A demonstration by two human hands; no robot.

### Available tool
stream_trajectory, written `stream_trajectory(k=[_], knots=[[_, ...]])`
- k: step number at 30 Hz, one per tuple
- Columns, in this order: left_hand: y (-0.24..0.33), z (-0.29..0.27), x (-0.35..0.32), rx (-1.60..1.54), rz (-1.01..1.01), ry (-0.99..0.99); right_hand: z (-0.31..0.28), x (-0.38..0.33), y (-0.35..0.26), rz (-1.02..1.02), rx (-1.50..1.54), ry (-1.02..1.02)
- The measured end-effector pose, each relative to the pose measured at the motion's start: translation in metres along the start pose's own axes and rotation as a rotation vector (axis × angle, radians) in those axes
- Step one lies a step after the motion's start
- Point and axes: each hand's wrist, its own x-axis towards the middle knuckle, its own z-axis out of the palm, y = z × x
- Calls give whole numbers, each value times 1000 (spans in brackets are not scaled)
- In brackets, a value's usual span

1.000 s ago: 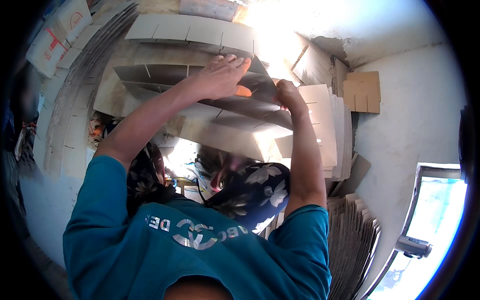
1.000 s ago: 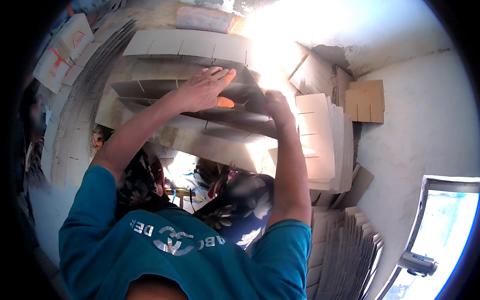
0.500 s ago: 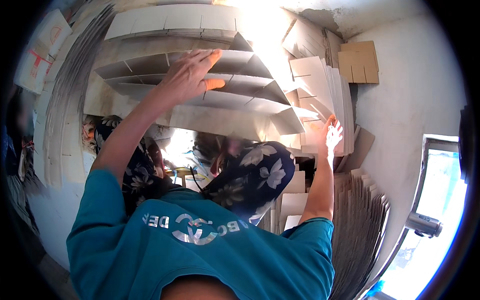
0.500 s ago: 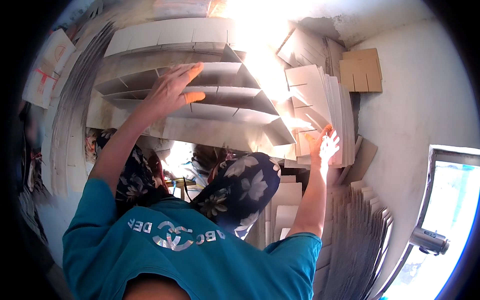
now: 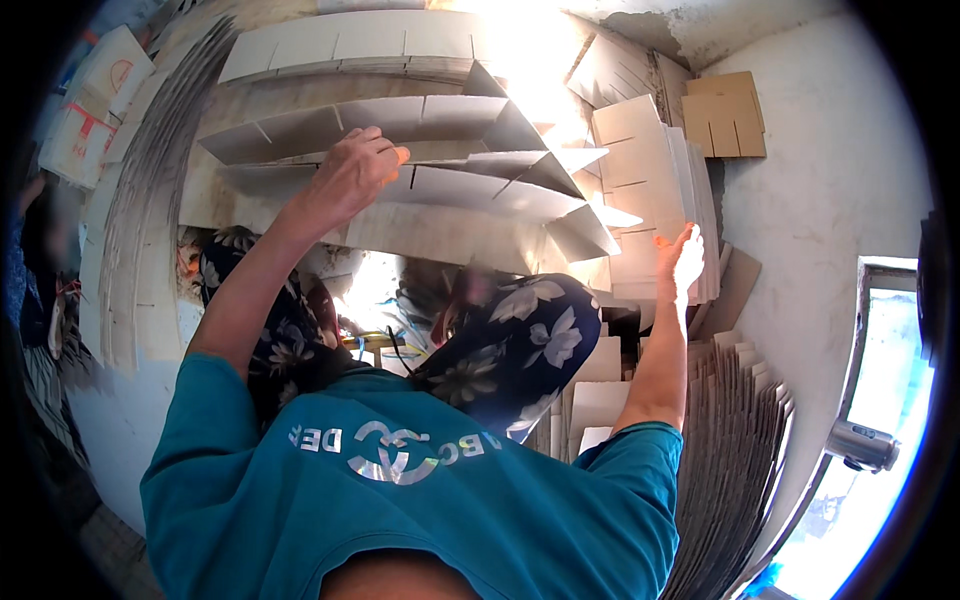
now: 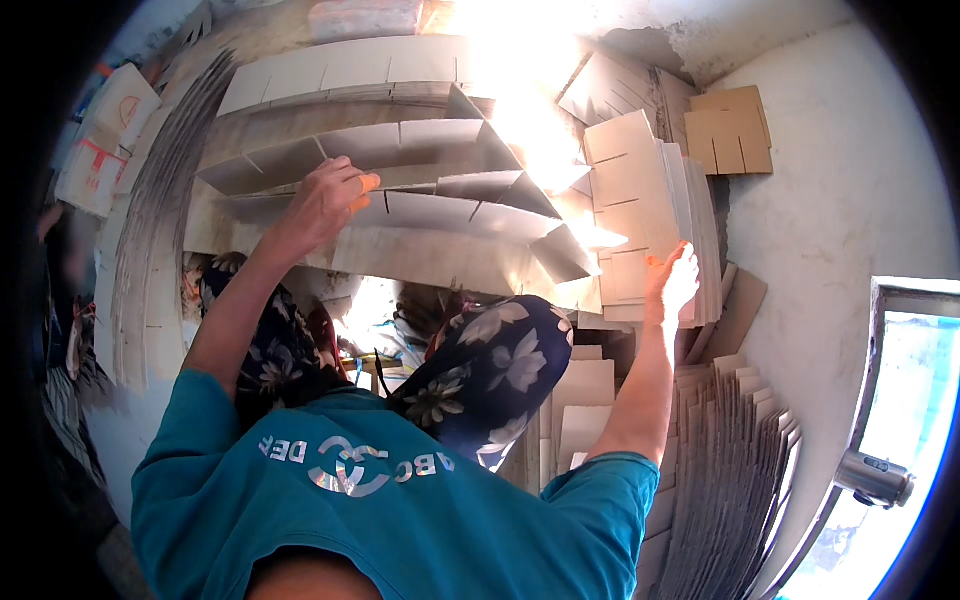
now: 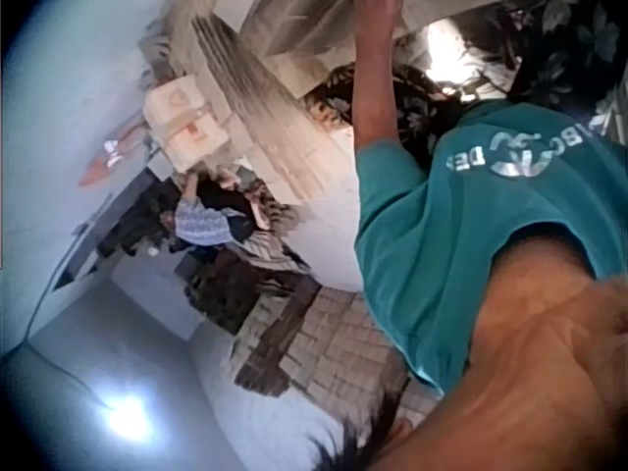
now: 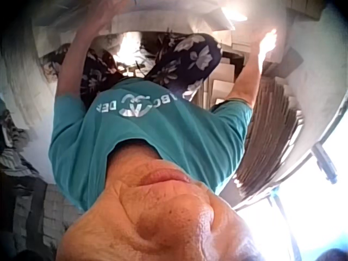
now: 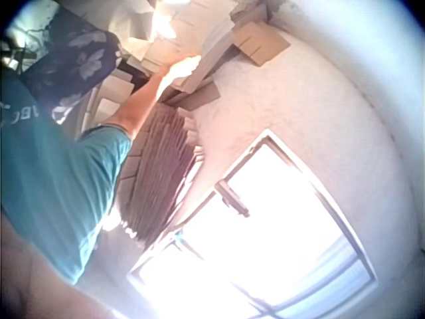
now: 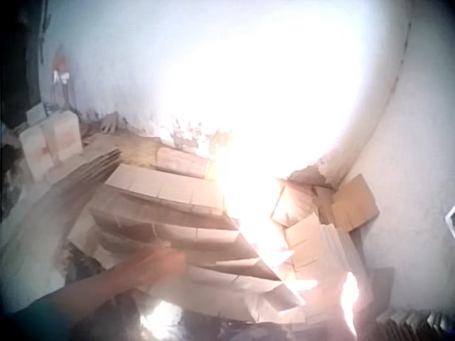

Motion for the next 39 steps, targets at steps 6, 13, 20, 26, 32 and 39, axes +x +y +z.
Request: stream_trajectory(k=[6, 13, 20, 26, 32, 39], knots=[[20, 2, -10, -30, 186, 468, -55, 14, 2, 81, 718, 37], [9, 26, -19, -246, -147, -99, -192, 9, -93, -47, 939, 13], [19, 25, -37, -305, -4, 106, -196, -26, -153, -364, 1076, -357], [24, 35, -43, -304, 10, 150, -187, -39, -179, -395, 964, -396], [21, 37, -42, -314, 28, 148, -193, -35, -183, -451, 989, -374], [21, 38, -41, -345, 52, 150, -192, -29, -188, -552, 946, -345]])
